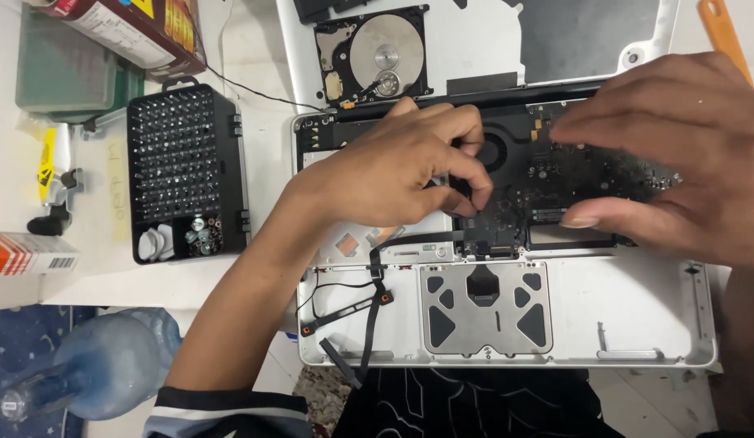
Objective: Disconnecting and reconnecting internal ribbon cables and components during a laptop repair process.
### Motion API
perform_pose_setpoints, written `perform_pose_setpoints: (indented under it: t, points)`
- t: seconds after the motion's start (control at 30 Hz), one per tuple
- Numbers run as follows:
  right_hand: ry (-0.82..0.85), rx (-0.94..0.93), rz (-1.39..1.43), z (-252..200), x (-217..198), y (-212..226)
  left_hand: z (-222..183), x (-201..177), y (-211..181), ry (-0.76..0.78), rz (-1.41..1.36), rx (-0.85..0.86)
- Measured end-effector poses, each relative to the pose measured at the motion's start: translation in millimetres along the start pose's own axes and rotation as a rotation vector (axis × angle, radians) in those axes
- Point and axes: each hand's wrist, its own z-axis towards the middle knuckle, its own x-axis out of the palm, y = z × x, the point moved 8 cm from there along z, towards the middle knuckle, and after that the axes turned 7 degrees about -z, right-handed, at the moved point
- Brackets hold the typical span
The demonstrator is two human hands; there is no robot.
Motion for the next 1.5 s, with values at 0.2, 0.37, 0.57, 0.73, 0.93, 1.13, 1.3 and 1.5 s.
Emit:
perform_pose_setpoints:
  t: [0.2,0.37,0.57,0.73,0.93,1.13,1.3,1.5]
  points:
    - [0.019,0.017,0.002,-1,0,-2,2,2,-1,0.042,0.029,-0.012]
    - [0.05,0.015,-0.027,-2,3,-4,2,1,-2,0.058,0.033,-0.066]
    - [0.036,0.029,-0.005,-7,6,-10,3,4,3,0.068,0.044,-0.073]
    - [0.021,0.006,0.016,-4,7,-8,1,3,7,0.043,-0.023,-0.102]
    - [0.032,0.016,-0.005,-2,9,-5,-3,0,7,0.004,-0.051,-0.093]
    - [0.062,0.023,0.005,1,10,-2,-3,-1,7,-0.005,-0.06,-0.098]
    - [0.044,0.006,0.021,2,11,-1,-1,0,2,-0.019,-0.025,-0.113]
    - [0.072,0.034,0.003,-1,15,-5,0,1,1,0.019,0.012,-0.164]
